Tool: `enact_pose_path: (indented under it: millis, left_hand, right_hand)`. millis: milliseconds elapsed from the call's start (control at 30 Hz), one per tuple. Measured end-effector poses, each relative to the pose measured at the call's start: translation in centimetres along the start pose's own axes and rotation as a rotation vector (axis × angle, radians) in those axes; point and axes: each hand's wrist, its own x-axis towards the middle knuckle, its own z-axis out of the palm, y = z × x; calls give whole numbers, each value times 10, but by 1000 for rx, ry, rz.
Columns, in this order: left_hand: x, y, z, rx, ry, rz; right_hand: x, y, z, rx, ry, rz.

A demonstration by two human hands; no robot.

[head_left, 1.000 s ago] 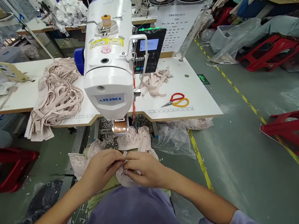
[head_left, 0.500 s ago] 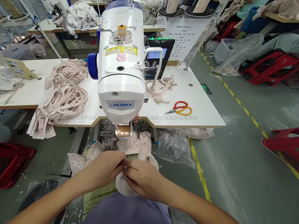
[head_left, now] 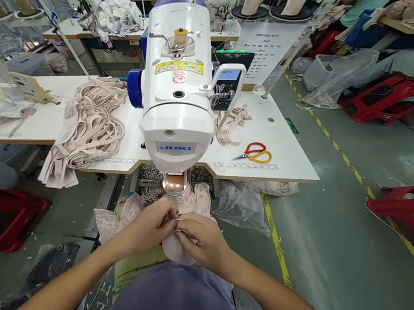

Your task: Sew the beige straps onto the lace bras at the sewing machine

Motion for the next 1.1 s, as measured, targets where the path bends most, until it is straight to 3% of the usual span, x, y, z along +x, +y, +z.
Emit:
enact_pose_path:
  millis: [100,167,400,533,700,900,1100]
  left_hand:
    - [-1,-5,15,-355,138,-11]
    - [-3,-6,23,-440,229,29]
    - [-12,-7,22,77,382,198]
    - [-9,-12,25,-79,401,161]
    - [-4,-19,39,-267,509,157]
    - [-4,-15,34,-50,559,93]
    - [-10,-5,23,165,509,269]
  right_hand:
    - [2,-1,-1,47,68,-1]
    - [3,-2,-2,39,90,-21]
    - [7,-8,-8,18,44,-22]
    - [10,-9,-8,105,74,74]
    - [9,-8,-4,159,139,151]
    - [20,2,-26,54,70,246]
    - [37,8,-43,-21,-59,279]
